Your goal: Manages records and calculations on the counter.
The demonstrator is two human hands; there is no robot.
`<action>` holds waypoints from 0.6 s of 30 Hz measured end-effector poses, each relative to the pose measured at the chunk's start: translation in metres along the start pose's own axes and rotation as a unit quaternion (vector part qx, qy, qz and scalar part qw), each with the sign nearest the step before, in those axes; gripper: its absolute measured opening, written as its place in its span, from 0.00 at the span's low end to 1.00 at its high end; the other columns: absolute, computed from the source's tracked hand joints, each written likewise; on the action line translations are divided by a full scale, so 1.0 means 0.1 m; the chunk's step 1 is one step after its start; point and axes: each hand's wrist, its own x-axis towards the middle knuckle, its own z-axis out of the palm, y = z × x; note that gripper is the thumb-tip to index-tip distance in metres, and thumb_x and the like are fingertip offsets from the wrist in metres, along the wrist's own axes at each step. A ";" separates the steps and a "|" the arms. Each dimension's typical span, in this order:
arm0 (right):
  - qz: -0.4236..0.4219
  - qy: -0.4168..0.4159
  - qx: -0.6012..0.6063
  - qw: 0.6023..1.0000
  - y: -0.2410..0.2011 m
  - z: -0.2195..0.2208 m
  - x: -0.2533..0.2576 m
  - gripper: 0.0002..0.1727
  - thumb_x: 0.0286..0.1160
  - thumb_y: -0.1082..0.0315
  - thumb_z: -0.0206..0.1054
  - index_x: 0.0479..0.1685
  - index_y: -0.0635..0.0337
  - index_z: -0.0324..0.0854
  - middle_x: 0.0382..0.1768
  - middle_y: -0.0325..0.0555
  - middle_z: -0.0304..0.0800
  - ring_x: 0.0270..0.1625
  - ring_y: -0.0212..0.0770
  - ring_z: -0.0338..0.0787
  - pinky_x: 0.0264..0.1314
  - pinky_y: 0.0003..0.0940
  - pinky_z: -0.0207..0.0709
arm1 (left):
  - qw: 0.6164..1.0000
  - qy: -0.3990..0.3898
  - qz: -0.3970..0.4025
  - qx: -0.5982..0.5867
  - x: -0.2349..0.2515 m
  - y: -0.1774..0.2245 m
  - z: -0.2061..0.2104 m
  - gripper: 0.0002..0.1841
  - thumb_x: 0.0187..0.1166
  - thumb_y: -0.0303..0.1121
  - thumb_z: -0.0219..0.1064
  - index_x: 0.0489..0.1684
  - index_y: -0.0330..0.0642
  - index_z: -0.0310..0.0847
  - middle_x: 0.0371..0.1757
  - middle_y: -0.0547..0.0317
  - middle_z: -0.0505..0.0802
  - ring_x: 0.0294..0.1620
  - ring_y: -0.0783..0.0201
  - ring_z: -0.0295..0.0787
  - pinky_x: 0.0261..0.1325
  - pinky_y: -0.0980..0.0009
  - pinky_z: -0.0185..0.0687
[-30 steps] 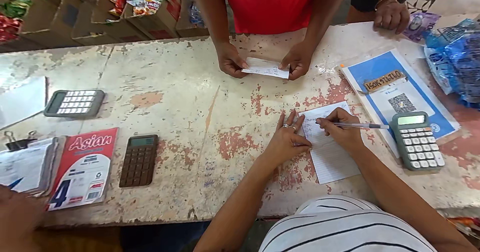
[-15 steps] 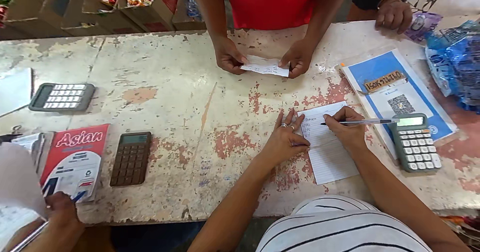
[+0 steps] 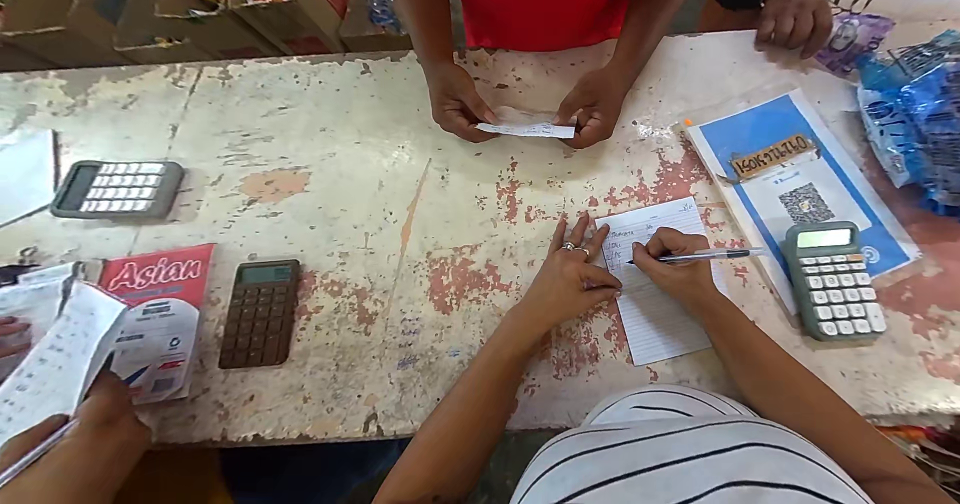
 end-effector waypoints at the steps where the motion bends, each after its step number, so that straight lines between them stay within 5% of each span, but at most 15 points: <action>1: 0.005 0.000 -0.002 1.000 0.01 0.00 0.00 0.15 0.64 0.75 0.69 0.12 0.57 0.73 0.14 0.29 0.72 0.18 0.15 0.68 0.21 0.10 0.61 | 1.000 0.000 0.001 0.001 0.00 0.00 0.00 0.07 0.72 0.39 0.77 0.41 0.52 1.00 0.71 0.35 0.87 0.88 0.29 0.59 0.88 0.27 0.25; 18: -0.005 0.014 -0.022 1.000 0.07 -0.02 0.02 0.15 0.66 0.74 0.70 0.13 0.57 0.73 0.15 0.30 0.73 0.19 0.16 0.69 0.22 0.10 0.61 | 1.000 0.000 0.006 0.003 -0.01 -0.02 0.01 0.07 0.73 0.39 0.77 0.40 0.52 1.00 0.73 0.35 0.86 0.90 0.31 0.58 0.88 0.26 0.24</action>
